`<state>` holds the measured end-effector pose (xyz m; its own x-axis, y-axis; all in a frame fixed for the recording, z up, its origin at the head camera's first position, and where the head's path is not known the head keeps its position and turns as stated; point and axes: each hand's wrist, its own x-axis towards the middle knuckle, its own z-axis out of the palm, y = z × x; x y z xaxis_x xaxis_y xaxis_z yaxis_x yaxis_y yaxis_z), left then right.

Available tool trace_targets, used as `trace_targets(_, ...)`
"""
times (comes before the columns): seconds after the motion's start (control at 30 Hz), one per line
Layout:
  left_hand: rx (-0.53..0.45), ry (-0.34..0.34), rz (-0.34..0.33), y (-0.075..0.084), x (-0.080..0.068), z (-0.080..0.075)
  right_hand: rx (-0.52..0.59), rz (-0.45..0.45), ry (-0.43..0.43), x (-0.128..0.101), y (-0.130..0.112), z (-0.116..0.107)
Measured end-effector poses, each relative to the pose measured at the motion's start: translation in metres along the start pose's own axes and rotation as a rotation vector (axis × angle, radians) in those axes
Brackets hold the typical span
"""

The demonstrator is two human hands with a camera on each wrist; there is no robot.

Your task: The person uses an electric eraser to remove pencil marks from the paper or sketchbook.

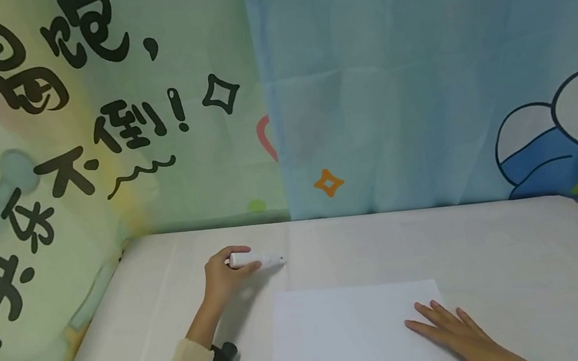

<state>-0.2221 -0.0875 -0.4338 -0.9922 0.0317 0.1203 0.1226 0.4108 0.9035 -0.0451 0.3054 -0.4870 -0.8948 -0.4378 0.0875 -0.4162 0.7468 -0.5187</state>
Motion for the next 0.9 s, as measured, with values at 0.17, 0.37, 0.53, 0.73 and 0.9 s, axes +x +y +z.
trace_targets(0.17,-0.199,0.014,-0.053,0.004,0.0,-0.001,-0.013,-0.001,-0.001,0.0,0.0,0.0)
trace_targets(0.37,-0.183,-0.005,-0.082,0.004,-0.006,-0.001,-0.042,-0.019,0.022,-0.001,0.0,0.001)
trace_targets(0.53,-0.237,-0.031,-0.12,0.005,-0.013,-0.001,-0.065,-0.045,0.045,-0.001,0.0,0.001)
trace_targets(0.73,-0.382,-0.066,-0.185,0.009,-0.02,-0.001,-0.013,0.053,0.002,0.0,-0.006,-0.001)
trace_targets(0.9,-0.487,-0.133,-0.172,0.013,-0.026,-0.001,0.015,0.076,-0.002,-0.001,-0.009,-0.003)
